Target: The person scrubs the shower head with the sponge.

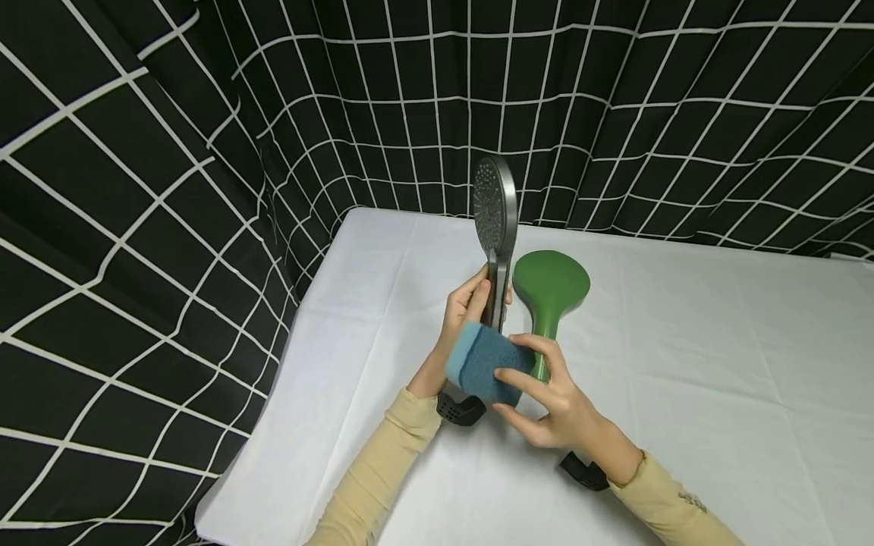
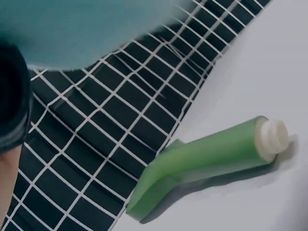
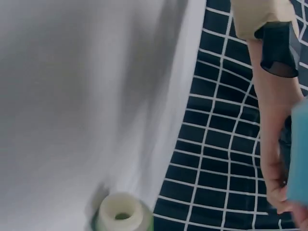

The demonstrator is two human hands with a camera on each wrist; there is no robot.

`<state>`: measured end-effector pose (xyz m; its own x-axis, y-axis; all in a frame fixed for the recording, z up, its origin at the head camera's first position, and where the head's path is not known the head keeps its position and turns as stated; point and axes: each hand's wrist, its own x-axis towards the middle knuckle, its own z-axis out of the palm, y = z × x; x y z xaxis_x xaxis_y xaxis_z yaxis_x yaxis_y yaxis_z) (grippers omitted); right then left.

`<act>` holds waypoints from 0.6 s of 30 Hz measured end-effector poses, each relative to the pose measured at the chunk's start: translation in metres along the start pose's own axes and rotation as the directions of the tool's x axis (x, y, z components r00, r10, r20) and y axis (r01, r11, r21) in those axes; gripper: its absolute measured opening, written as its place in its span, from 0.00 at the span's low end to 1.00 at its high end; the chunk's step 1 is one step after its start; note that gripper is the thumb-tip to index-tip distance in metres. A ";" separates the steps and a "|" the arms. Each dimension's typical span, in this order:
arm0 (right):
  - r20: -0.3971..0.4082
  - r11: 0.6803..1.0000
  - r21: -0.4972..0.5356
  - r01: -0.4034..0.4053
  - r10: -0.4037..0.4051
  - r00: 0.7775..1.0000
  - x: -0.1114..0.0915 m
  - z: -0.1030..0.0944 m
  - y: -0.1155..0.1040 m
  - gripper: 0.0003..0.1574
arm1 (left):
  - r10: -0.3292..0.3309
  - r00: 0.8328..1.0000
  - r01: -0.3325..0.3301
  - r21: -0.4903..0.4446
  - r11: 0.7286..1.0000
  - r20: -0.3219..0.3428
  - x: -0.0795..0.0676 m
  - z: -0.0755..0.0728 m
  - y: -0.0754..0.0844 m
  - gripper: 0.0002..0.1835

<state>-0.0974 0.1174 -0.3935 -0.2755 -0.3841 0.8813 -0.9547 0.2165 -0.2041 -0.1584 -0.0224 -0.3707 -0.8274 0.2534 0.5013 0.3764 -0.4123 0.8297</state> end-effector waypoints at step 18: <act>-0.225 0.882 -0.124 -0.454 0.421 0.879 0.011 0.001 0.018 0.29 | 0.086 0.995 -0.077 0.174 0.982 -0.048 -0.003 0.002 -0.012 0.20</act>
<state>-0.1178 0.1165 -0.3880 -0.6185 -0.0444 0.7845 -0.7032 0.4768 -0.5274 -0.1598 -0.0168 -0.3822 -0.8106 0.1750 0.5588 0.5057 -0.2719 0.8187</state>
